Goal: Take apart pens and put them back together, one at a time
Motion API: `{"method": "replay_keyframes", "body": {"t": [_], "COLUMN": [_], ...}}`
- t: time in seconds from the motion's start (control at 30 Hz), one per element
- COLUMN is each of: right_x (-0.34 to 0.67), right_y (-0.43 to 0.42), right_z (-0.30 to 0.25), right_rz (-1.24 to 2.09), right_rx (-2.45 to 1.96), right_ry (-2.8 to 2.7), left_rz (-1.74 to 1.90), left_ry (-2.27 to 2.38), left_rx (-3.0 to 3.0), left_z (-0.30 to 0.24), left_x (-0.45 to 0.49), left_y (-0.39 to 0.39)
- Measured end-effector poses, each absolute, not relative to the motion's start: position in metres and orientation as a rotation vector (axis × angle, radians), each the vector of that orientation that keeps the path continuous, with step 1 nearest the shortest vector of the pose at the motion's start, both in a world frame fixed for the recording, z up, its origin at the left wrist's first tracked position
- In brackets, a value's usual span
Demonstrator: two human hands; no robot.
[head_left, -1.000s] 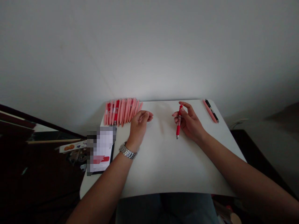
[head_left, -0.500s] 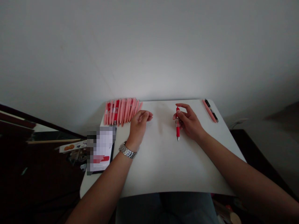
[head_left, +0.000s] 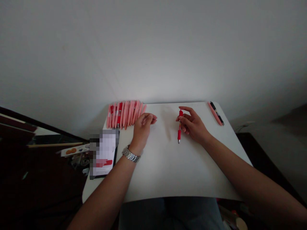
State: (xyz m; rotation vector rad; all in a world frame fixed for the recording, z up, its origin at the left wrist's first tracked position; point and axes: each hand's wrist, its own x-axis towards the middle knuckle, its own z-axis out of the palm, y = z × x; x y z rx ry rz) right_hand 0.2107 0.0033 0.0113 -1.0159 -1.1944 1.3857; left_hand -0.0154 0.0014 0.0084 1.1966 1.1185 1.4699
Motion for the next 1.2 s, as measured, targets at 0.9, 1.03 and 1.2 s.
{"method": "replay_keyframes", "body": {"t": [0.9, 1.03, 1.2], "right_x": [0.2095, 0.2097, 0.2098], "right_y": [0.0035, 0.0032, 0.0031], "right_z": [0.0119, 0.0111, 0.0105], "right_rz": [1.358, 1.354, 1.353], "right_rx": [-0.969, -0.965, -0.955], "right_ry": [-1.225, -1.23, -1.221], "left_rz": [1.468, 1.468, 1.471], "left_ry": [1.121, 1.114, 1.105], "left_rx": [1.195, 1.2, 1.191], "left_z": [0.0078, 0.0066, 0.0057], "left_x": [-0.0154, -0.0156, -0.016], "left_y": [0.0018, 0.0021, 0.0024]}}
